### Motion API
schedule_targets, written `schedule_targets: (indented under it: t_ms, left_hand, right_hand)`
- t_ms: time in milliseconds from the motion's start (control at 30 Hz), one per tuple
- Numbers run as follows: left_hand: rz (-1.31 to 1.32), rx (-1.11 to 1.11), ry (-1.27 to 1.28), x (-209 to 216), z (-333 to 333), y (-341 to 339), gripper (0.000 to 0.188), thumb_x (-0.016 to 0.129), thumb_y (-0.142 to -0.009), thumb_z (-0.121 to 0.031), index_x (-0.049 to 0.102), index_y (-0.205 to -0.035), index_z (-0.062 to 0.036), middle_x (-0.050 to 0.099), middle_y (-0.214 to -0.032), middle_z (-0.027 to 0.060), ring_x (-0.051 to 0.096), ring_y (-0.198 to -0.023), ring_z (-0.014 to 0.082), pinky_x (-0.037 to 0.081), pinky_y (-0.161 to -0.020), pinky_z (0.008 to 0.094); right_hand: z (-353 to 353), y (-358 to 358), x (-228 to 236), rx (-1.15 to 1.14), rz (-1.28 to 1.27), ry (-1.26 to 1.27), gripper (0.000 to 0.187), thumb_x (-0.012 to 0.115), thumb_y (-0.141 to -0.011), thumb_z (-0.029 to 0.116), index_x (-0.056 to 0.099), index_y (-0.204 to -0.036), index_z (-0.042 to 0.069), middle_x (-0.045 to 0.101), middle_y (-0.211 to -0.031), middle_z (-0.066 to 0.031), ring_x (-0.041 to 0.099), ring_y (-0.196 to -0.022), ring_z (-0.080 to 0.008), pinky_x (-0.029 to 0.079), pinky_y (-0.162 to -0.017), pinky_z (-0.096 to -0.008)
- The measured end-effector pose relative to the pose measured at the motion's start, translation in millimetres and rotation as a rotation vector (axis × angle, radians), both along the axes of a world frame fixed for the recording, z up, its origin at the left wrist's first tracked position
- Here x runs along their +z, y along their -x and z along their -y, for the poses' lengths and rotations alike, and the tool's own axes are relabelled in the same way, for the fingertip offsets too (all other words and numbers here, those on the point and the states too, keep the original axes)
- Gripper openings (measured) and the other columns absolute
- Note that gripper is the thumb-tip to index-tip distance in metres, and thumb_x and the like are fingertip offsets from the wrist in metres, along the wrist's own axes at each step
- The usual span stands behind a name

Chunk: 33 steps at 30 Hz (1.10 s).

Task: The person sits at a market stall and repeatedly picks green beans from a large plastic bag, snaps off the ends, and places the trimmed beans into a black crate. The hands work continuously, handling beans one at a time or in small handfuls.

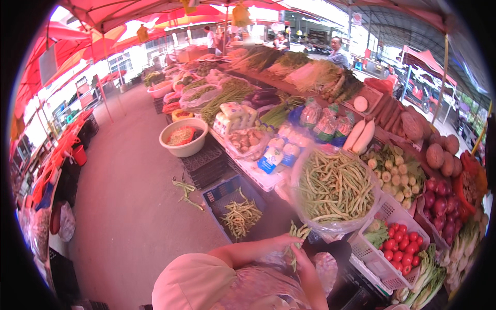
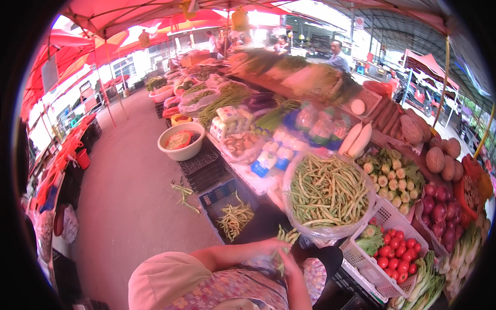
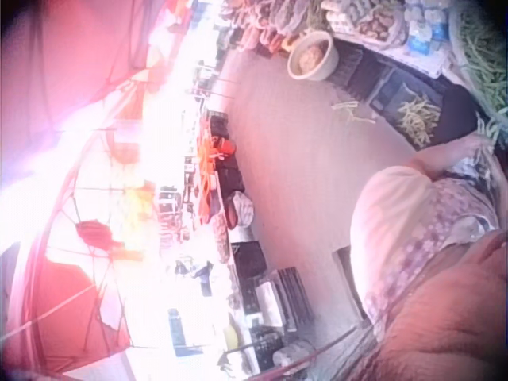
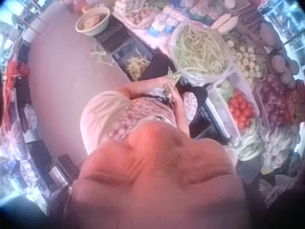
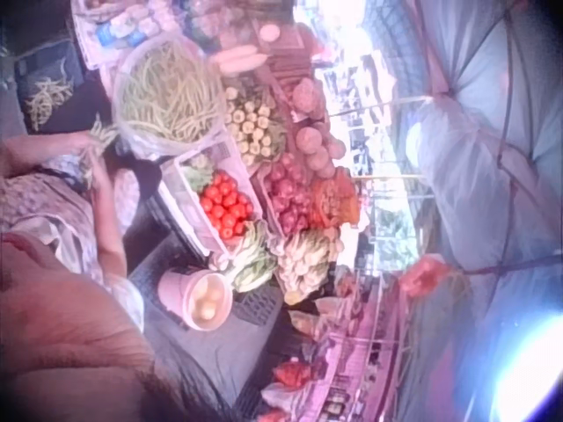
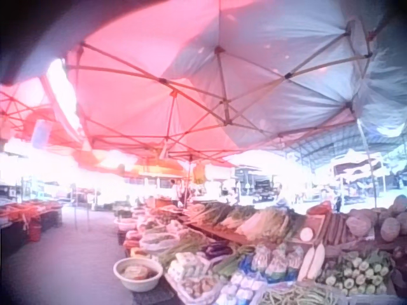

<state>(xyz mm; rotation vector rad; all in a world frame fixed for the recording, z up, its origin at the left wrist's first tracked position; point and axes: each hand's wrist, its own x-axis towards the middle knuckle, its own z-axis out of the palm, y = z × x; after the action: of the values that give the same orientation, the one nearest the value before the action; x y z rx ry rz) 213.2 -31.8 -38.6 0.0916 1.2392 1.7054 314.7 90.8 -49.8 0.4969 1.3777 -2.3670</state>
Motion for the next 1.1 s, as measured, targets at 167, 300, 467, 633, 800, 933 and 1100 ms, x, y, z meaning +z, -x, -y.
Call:
schedule_targets:
  t_ms: [167,300,467,633,800,933,1100]
  left_hand:
    - [0.102,-0.001,-0.103,19.0,11.3,-12.1,0.026,0.069,-0.085,-0.020,0.068,-0.102,0.0004,0.068,-0.089,0.0112,0.065,-0.076,0.0219,0.054,-0.069,0.0362]
    - [0.130,-0.063,-0.127,6.0,13.7,-10.5,0.026,0.065,-0.087,-0.016,0.066,-0.106,0.0012,0.068,-0.094,0.0126,0.066,-0.085,0.0211,0.054,-0.074,0.0367]
    - [0.013,-0.139,-0.129,-14.5,4.3,-4.5,0.029,0.061,-0.086,-0.011,0.063,-0.113,0.0015,0.068,-0.101,0.0123,0.065,-0.093,0.0214,0.052,-0.085,0.0344]
    - [0.133,-0.062,-0.145,2.3,5.7,-0.4,0.026,0.066,-0.084,-0.013,0.067,-0.105,0.0020,0.069,-0.092,0.0112,0.067,-0.084,0.0195,0.055,-0.070,0.0340]
    - [0.341,0.066,-0.189,30.7,-3.8,19.6,0.021,0.068,-0.084,-0.015,0.067,-0.097,0.0013,0.068,-0.087,0.0114,0.066,-0.073,0.0203,0.055,-0.065,0.0326]
    - [0.547,-0.001,-0.407,40.6,-15.9,66.5,0.022,0.065,-0.086,-0.014,0.064,-0.100,0.0024,0.068,-0.088,0.0121,0.067,-0.077,0.0222,0.057,-0.068,0.0352]
    - [0.457,0.176,-0.485,51.6,-47.6,127.4,0.024,0.066,-0.085,-0.012,0.061,-0.104,0.0016,0.066,-0.091,0.0119,0.067,-0.082,0.0226,0.058,-0.071,0.0363]
  right_hand:
    - [4.5,-2.6,-3.2,-0.064,-0.022,-0.148,0.035,0.060,-0.093,0.038,0.054,-0.108,0.007,0.056,-0.076,-0.0029,0.055,-0.057,-0.0122,0.041,-0.045,-0.0256]
    - [6.6,-4.6,9.9,-0.009,0.036,-0.075,0.024,0.056,-0.096,0.037,0.056,-0.096,0.013,0.051,-0.067,0.0019,0.048,-0.048,-0.0096,0.036,-0.038,-0.0239]
    - [13.2,-7.9,22.1,-0.118,0.079,0.067,0.022,0.059,-0.095,0.029,0.053,-0.109,0.014,0.057,-0.081,0.0009,0.055,-0.061,-0.0085,0.041,-0.047,-0.0200]
    - [17.5,-10.0,25.2,-0.188,0.088,-0.080,0.043,0.063,-0.092,0.030,0.047,-0.125,0.007,0.058,-0.098,-0.0018,0.057,-0.075,-0.0103,0.046,-0.055,-0.0231]
    - [10.4,5.6,55.9,-0.212,0.057,-0.105,0.063,0.059,-0.094,0.037,0.035,-0.141,0.003,0.055,-0.119,-0.0061,0.054,-0.100,-0.0142,0.047,-0.080,-0.0289]
    - [-40.9,44.2,83.6,-0.048,-0.054,-0.406,0.059,0.053,-0.096,0.041,0.042,-0.140,0.003,0.054,-0.131,-0.0108,0.051,-0.116,-0.0215,0.042,-0.096,-0.0337]
    - [-117.7,145.1,88.6,-0.149,-0.179,-1.063,0.042,0.052,-0.097,0.034,0.058,-0.126,0.004,0.062,-0.122,-0.0160,0.058,-0.112,-0.0244,0.043,-0.096,-0.0347]
